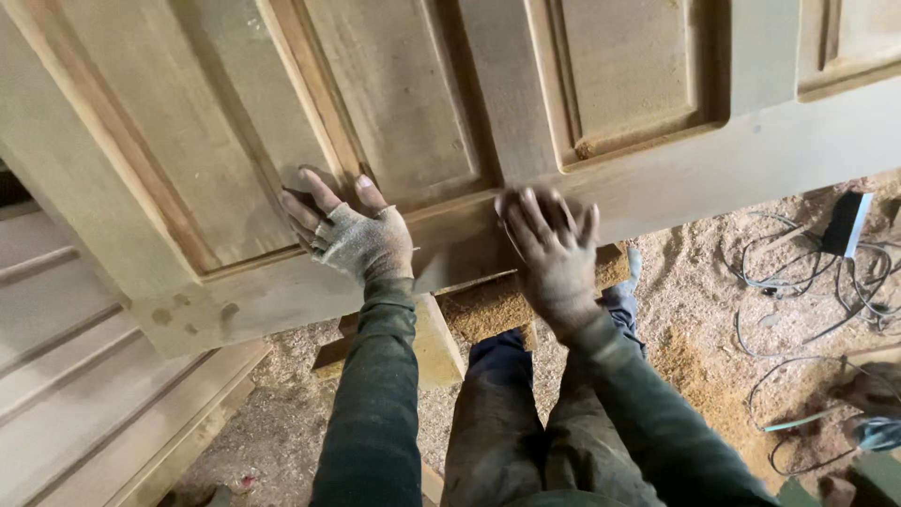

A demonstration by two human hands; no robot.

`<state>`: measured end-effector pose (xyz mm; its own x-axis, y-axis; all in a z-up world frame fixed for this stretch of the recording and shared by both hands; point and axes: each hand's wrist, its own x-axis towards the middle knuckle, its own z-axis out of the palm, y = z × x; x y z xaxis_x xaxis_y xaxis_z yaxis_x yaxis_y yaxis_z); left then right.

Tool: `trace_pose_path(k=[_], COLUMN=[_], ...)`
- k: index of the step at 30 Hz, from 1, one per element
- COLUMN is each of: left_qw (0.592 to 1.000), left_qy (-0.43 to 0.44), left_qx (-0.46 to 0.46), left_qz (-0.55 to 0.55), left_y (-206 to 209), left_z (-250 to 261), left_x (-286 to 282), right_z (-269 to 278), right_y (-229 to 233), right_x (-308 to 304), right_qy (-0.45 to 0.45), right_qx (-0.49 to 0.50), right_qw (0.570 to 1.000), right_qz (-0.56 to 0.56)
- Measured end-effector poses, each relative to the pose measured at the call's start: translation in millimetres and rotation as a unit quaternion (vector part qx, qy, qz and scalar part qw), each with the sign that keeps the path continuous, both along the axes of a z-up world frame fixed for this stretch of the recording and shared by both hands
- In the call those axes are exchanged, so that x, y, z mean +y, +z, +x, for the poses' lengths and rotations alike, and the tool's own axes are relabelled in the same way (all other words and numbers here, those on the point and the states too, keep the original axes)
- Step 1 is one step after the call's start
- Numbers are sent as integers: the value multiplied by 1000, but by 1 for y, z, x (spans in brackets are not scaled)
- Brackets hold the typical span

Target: The person sands the surface and the recessed panels of a wooden door using a piece of sandpaper.

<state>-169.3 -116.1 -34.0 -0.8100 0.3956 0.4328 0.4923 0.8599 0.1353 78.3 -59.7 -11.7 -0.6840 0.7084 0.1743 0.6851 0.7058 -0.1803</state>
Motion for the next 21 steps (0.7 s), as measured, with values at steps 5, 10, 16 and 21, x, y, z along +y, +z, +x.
trace_pose_path(k=[5, 10, 16, 21], left_qw=[1000, 1000, 1000, 999], left_qy=[-5, 10, 0, 14], left_qx=[-5, -4, -12, -37], left_qz=[11, 6, 6, -11], left_y=[-1, 6, 4, 9], left_z=[0, 3, 0, 3], left_x=[-5, -6, -3, -3], right_z=[-35, 22, -25, 27], right_y=[9, 11, -6, 14], right_x=[35, -27, 44, -20], right_qy=[-21, 11, -33, -21], right_qx=[-28, -29, -47, -75], right_qw=[995, 999, 998, 995], right_qz=[-91, -31, -32, -65])
